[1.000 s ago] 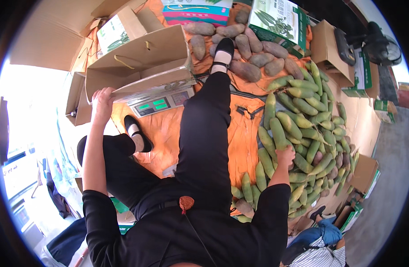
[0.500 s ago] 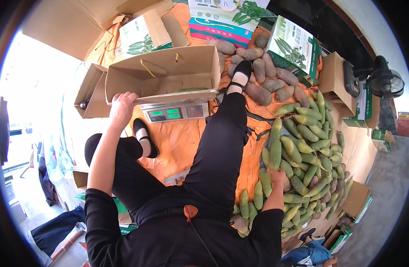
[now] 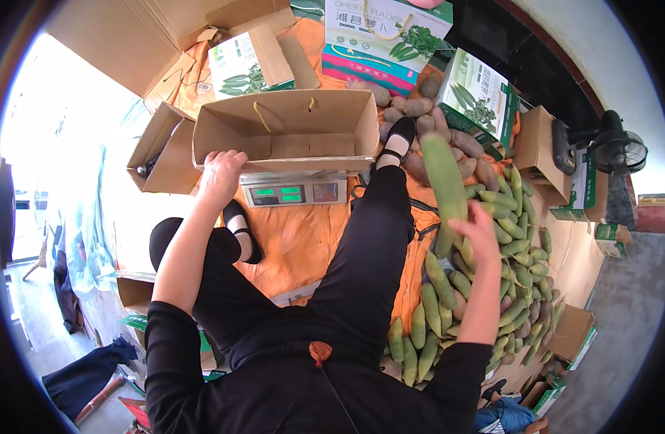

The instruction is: Packing and weighing green papayas and sweet potatoes into boxes.

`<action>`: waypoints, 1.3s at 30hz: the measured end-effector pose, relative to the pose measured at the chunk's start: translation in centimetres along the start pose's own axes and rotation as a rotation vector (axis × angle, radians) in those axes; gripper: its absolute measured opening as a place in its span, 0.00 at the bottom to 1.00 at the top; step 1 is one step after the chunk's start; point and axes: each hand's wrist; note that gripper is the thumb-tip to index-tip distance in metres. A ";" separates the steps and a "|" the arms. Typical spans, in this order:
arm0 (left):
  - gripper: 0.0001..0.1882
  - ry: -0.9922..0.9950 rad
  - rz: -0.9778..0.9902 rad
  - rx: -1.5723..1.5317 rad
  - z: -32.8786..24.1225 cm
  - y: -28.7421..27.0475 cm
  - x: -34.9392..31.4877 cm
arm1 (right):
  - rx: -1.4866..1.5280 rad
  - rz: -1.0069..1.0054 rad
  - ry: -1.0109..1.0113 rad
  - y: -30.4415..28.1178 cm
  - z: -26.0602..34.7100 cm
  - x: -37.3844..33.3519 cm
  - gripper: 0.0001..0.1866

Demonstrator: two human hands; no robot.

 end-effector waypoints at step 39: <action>0.20 -0.028 0.107 -0.027 -0.4 -1.3 0.8 | -0.171 -0.312 -0.062 -0.1 -6.9 2.8 0.15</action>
Point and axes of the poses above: each hand's wrist, its own x-axis towards the middle knuckle, its own y-axis out of the palm, z = x × y, and after that the axes turned 3 degrees about z, right-handed
